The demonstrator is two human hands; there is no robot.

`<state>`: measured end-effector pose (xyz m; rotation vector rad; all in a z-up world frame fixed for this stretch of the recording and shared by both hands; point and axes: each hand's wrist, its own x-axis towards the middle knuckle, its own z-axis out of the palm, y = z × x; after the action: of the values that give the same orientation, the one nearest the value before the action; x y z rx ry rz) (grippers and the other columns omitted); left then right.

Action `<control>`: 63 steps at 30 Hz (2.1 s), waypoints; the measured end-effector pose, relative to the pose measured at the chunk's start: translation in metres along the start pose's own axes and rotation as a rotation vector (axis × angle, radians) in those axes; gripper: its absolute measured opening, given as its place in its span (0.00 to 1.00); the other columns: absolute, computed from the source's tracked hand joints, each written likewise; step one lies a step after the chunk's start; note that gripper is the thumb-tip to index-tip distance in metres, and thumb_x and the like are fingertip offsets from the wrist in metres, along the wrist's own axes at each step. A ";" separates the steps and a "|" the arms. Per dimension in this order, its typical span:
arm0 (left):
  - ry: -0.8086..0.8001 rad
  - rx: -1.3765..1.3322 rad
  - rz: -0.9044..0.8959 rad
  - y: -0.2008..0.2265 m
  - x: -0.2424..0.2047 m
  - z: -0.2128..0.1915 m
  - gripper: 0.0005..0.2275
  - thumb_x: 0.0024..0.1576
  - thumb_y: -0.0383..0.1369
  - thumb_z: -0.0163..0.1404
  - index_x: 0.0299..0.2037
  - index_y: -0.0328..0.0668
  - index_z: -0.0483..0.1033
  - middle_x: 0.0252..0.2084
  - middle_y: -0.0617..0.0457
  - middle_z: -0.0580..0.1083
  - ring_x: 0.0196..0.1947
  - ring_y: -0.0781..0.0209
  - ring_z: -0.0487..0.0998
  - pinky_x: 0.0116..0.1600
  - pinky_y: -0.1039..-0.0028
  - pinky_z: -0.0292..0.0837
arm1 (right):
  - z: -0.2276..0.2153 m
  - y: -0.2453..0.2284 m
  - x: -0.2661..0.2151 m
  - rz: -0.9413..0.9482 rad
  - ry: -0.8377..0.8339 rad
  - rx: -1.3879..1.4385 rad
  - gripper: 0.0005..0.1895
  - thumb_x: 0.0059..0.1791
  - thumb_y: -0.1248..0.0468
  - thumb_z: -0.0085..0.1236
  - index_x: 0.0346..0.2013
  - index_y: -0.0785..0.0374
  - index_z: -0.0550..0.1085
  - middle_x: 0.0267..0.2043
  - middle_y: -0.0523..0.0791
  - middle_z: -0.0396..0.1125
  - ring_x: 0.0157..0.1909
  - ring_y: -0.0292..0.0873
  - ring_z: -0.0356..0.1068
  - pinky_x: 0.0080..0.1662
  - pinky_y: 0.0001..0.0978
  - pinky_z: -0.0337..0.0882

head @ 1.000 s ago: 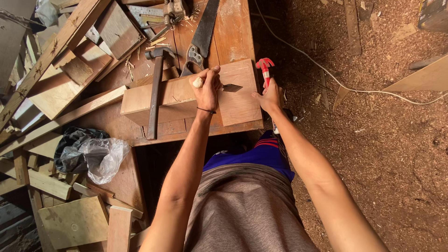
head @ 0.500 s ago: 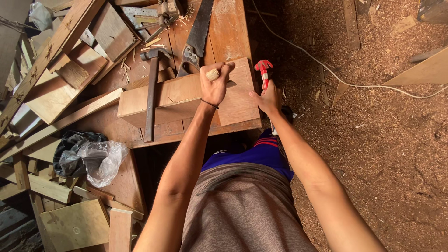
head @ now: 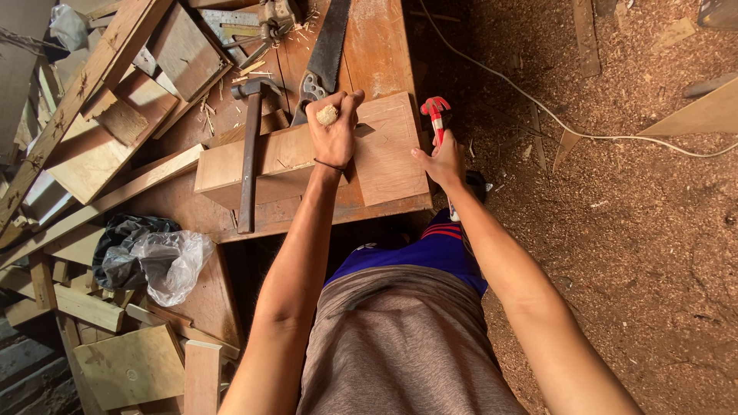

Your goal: The person uses a hammer and chisel to carve a rectangular recess into a small wooden block on a workbench. They repeatedly strike the chisel, reposition it, and clear wood shavings to deepen the cut.

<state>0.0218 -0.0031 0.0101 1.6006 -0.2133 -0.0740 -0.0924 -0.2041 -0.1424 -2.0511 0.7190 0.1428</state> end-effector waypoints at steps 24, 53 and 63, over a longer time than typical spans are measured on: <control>-0.149 0.140 -0.124 0.017 -0.008 0.054 0.22 0.62 0.38 0.54 0.15 0.38 0.67 0.14 0.57 0.65 0.15 0.71 0.66 0.21 0.75 0.67 | -0.006 -0.005 -0.007 0.046 0.008 0.049 0.27 0.40 0.53 0.77 0.34 0.56 0.64 0.22 0.40 0.63 0.20 0.36 0.66 0.25 0.29 0.69; -0.193 0.266 -0.024 0.022 -0.008 0.071 0.23 0.62 0.35 0.54 0.16 0.34 0.62 0.14 0.54 0.56 0.18 0.68 0.53 0.24 0.69 0.50 | 0.009 0.021 -0.001 -0.021 0.049 0.089 0.28 0.40 0.50 0.77 0.35 0.58 0.64 0.24 0.41 0.63 0.21 0.37 0.66 0.25 0.30 0.68; -0.197 0.302 -0.024 0.027 -0.007 0.076 0.22 0.61 0.34 0.55 0.16 0.33 0.63 0.14 0.52 0.58 0.18 0.67 0.54 0.24 0.67 0.51 | 0.006 0.016 -0.004 0.002 0.039 0.128 0.29 0.39 0.51 0.78 0.35 0.59 0.64 0.24 0.41 0.62 0.21 0.37 0.66 0.25 0.30 0.67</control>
<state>-0.0014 -0.0771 0.0326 1.8978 -0.3720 -0.2278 -0.1030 -0.2038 -0.1568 -1.9356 0.7348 0.0566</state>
